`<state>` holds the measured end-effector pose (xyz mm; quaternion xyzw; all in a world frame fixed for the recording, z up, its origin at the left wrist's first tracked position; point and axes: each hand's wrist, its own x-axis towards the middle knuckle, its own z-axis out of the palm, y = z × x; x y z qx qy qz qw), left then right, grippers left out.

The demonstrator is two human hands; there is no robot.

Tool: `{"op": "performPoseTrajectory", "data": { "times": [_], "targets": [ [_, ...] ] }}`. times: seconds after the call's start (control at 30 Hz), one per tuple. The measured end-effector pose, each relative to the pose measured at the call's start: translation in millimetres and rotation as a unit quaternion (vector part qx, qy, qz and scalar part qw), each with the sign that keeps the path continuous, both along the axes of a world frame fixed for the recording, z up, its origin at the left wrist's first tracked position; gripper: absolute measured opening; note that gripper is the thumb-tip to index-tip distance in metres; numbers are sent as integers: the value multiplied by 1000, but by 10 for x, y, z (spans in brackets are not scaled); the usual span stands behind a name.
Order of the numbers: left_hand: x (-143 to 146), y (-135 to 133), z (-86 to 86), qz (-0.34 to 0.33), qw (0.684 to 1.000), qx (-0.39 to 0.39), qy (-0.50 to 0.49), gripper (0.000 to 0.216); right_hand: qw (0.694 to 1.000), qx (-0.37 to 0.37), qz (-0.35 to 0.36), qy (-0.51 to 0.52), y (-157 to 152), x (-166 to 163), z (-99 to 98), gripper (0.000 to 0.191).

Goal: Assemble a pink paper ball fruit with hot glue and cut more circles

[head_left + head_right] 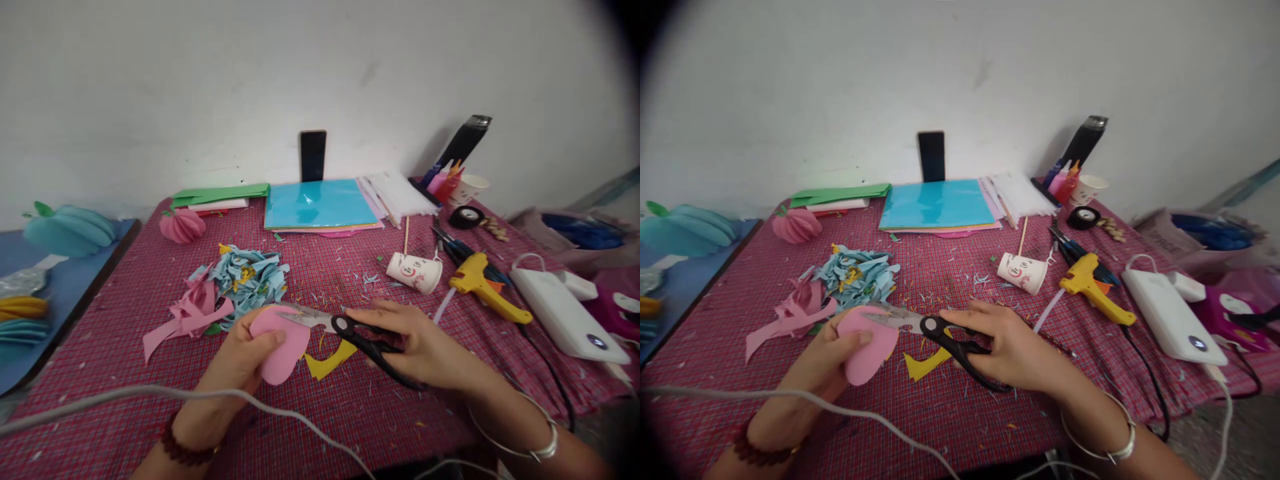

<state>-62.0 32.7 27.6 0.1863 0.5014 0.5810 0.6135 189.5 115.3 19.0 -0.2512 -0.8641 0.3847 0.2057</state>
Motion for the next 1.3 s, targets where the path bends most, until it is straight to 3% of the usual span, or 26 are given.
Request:
{"op": "performPoseTrajectory", "data": {
  "times": [0.6,1.3],
  "targets": [
    [31,-17,15,15,999,-25,14,30,1000,-21,2,7,-2,0,-60,54],
    [-8,-54,-42,-21,999,6,25,25,1000,-25,13,9,15,-31,-51,47]
  ]
}}
